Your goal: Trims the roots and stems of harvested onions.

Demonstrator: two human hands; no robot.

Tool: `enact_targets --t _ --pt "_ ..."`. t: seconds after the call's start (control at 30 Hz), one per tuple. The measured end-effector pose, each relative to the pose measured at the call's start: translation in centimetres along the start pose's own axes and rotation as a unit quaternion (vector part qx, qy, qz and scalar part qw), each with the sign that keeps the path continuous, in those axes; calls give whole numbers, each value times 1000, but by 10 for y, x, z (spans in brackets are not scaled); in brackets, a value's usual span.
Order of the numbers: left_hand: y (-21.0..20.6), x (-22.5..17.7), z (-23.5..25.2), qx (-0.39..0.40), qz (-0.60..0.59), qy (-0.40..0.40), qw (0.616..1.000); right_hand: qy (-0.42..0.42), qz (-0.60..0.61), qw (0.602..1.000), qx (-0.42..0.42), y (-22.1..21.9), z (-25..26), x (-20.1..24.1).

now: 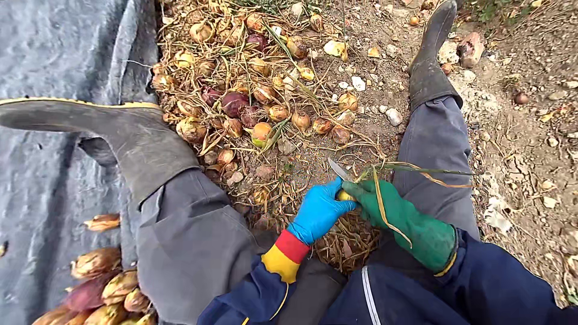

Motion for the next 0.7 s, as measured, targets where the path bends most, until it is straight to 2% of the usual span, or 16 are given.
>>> enact_targets --t 0.13,0.2,0.23,0.27,0.3,0.33,0.37,0.4,0.43,0.5,0.6,0.7 --pt "13 -10 -1 -86 94 12 992 12 123 991 54 -3 -11 7" --pt "30 -3 -1 -154 83 62 983 37 209 973 87 -5 -19 16" --pt "40 11 -3 -184 21 101 977 60 237 965 94 -4 -27 24" --pt "47 27 -6 -213 -104 124 963 86 246 962 84 -2 -35 32" --pt "47 38 -10 -241 -276 123 922 108 235 965 55 0 -39 36" --pt "42 43 -14 -244 -424 123 863 122 207 971 13 0 -39 35" --pt "37 43 -14 -228 -533 120 806 125 163 978 -33 -2 -36 32" --pt "33 37 -13 -210 -597 113 766 116 110 985 -73 -4 -29 30" --pt "28 28 -13 -203 -633 103 740 105 69 987 -100 -8 -23 29" --pt "9 8 -16 -203 -663 79 716 86 30 989 -120 -16 -20 30" --pt "-19 -13 -18 -212 -667 38 713 86 22 986 -141 -17 -20 32" --pt "-38 -15 -16 -202 -664 19 720 103 60 982 -143 -15 -17 25"
Point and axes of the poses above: each hand's wrist, its own z-axis towards the middle knuckle, its own y-axis out of the back of the hand, x = y × z, the point moved 6 cm from there along z, towards the middle knuckle, and after that the axes turned 7 degrees about x, right-handed, at the moved point
